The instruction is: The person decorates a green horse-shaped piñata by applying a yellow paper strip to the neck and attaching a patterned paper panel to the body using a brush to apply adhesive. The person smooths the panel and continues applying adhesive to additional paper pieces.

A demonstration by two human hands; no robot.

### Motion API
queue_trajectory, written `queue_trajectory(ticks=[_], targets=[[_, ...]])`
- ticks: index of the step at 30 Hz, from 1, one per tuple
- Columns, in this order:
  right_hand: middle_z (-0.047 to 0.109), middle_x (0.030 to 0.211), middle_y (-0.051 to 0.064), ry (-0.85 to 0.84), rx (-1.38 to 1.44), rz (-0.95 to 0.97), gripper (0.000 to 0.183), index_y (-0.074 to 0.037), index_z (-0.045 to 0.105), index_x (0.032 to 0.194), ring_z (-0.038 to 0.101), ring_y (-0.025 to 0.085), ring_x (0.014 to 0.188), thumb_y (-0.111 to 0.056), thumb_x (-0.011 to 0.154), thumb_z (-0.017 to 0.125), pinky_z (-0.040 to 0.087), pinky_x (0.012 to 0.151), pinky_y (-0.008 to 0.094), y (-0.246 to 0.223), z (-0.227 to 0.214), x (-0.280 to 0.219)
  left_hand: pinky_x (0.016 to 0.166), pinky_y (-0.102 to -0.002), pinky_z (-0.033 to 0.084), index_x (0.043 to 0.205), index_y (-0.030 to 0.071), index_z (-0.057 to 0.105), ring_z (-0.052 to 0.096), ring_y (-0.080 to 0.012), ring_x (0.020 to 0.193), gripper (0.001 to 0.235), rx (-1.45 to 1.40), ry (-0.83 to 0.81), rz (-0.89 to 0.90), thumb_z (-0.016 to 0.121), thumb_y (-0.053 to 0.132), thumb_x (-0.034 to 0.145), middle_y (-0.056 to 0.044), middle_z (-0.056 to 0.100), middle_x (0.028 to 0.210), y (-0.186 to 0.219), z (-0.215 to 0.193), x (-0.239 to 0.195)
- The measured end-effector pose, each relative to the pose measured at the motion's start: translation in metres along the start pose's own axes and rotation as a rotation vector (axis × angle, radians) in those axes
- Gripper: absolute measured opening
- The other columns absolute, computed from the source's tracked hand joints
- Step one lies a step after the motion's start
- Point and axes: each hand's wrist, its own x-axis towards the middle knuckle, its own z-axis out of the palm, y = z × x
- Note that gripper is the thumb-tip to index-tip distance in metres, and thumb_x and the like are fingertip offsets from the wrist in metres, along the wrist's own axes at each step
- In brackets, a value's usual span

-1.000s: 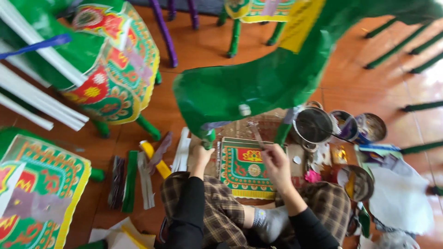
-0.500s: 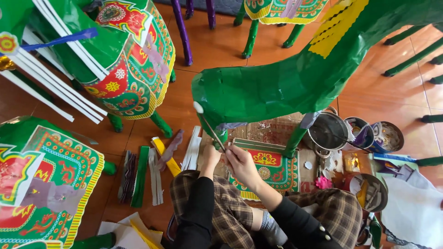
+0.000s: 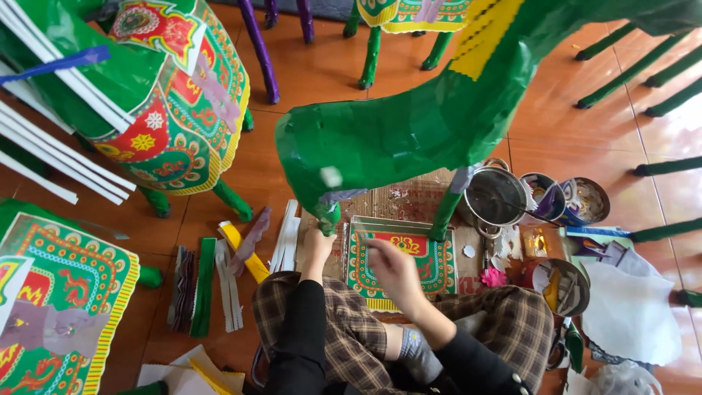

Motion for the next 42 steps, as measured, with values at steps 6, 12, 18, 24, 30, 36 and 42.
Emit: queue_trajectory(ticks=[6,12,18,24,30,36,42], targets=[[0.074,0.084,0.008,0.068,-0.255,-0.276,0.029,-0.012,0.074,0.111,0.072,0.025,0.075,-0.001,0.087,0.062,0.056,0.067,0.036,0.048,-0.031,0.016,0.093,-0.043,0.055,0.118,0.002,0.063,0.069,-0.0332,0.107,0.05,0.064,-0.022,-0.019,0.079,0.024,0.076,-0.018,0.073,0.106,0.018,-0.016,-0.011],[0.061,0.087,0.014,0.543,-0.403,-0.446,0.023,0.0,0.066,0.116,0.061,0.026,0.074,0.006,0.096,0.056,0.051,0.068,0.035,0.076,-0.117,0.033,0.091,-0.043,0.056,0.109,0.007,0.068,0.069,-0.0328,0.106,0.045,0.062,0.014,-0.037,0.081,0.028,0.071,-0.015,0.075,0.101,0.02,-0.013,-0.014],[0.054,0.082,0.007,0.576,-0.119,-0.34,0.015,-0.002,0.059,0.108,0.059,0.014,0.056,0.004,0.097,0.052,0.051,0.046,0.027,0.093,-0.097,0.049,0.09,-0.045,0.056,0.106,0.004,0.068,0.07,-0.0343,0.103,0.045,0.076,0.052,-0.03,0.079,0.028,0.07,-0.017,0.075,0.097,0.014,-0.004,-0.008],[0.054,0.09,0.013,0.258,-0.058,-0.321,0.015,0.0,0.058,0.103,0.064,0.023,0.067,0.009,0.091,0.059,0.056,0.047,0.032,0.122,-0.005,0.046,0.091,-0.044,0.057,0.113,0.006,0.068,0.069,-0.0309,0.106,0.049,0.124,0.017,-0.043,0.078,0.031,0.073,-0.015,0.075,0.103,0.007,-0.003,-0.001],[0.054,0.088,0.009,-0.012,-0.171,-0.404,0.015,-0.002,0.061,0.1,0.063,0.025,0.071,0.007,0.088,0.063,0.061,0.05,0.036,0.095,0.065,0.047,0.096,-0.044,0.055,0.132,0.006,0.056,0.068,-0.0294,0.11,0.062,0.074,-0.003,-0.032,0.074,0.024,0.076,-0.016,0.073,0.111,0.001,0.003,0.004],[0.054,0.087,0.009,-0.053,-0.136,-0.425,0.01,-0.005,0.062,0.104,0.067,0.034,0.077,-0.003,0.094,0.062,0.058,0.061,0.037,0.082,0.083,0.046,0.093,-0.048,0.055,0.129,0.005,0.058,0.068,-0.0341,0.107,0.049,0.018,0.025,0.019,0.064,0.016,0.081,-0.019,0.074,0.105,0.004,-0.002,-0.002],[0.062,0.087,0.013,0.06,-0.253,-0.497,0.024,-0.007,0.069,0.102,0.064,0.039,0.08,0.004,0.09,0.052,0.055,0.065,0.043,0.074,-0.002,0.039,0.091,-0.047,0.056,0.112,0.007,0.067,0.069,-0.0329,0.105,0.046,0.081,0.009,0.017,0.077,0.029,0.074,-0.015,0.074,0.1,-0.011,0.011,0.009]])
